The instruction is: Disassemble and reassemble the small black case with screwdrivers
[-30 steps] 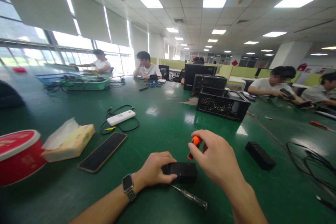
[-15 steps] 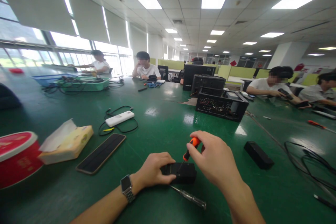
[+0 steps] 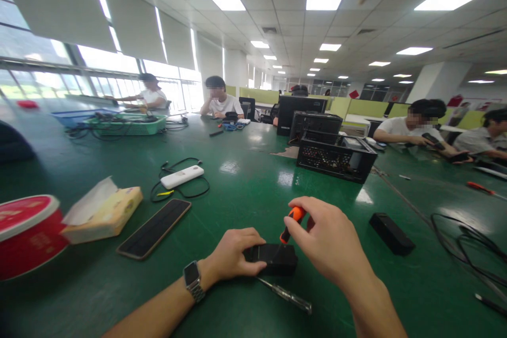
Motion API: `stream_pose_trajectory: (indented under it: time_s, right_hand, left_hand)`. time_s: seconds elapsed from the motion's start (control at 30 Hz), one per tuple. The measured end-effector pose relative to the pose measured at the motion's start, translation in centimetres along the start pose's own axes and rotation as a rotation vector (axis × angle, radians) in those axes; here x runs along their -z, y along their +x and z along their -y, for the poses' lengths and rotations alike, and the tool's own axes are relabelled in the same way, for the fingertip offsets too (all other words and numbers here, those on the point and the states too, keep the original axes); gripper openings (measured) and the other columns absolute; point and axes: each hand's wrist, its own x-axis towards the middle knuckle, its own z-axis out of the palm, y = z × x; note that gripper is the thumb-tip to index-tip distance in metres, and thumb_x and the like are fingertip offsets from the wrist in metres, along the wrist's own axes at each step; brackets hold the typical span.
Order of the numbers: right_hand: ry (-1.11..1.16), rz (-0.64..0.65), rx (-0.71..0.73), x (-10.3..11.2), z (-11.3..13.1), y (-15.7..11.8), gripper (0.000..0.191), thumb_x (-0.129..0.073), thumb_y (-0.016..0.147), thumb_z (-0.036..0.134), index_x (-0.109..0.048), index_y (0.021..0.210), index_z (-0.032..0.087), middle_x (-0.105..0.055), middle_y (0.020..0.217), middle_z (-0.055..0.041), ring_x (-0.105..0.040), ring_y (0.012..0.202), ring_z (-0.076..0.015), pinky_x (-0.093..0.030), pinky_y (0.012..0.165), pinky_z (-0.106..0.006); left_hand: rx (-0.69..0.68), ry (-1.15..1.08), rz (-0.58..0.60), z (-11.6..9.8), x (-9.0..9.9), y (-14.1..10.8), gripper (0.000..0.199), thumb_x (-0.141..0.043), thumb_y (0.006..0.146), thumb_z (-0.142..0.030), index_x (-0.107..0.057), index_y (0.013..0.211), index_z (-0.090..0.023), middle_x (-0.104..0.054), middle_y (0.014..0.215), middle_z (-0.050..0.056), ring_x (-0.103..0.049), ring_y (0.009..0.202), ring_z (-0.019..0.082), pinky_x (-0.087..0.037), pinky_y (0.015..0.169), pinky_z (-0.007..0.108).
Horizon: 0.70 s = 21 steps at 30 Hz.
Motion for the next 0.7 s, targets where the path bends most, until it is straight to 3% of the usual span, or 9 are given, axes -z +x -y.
stream_pose_trajectory:
  time_s: [0.7]
  right_hand:
    - [0.071,0.057,-0.018,-0.04,0.16,0.04,0.022,-0.057,0.082,0.038,-0.068,0.098,0.026,-0.072,0.099,-0.0004,-0.064,0.091,-0.0221,-0.046,0.080,-0.035]
  left_hand:
    - [-0.009,-0.008,-0.005,0.21,-0.08,-0.05,0.032,-0.075,0.070,-0.037,-0.072,0.095,-0.018,-0.070,0.087,0.003,-0.065,0.077,0.017,-0.049,0.068,0.022]
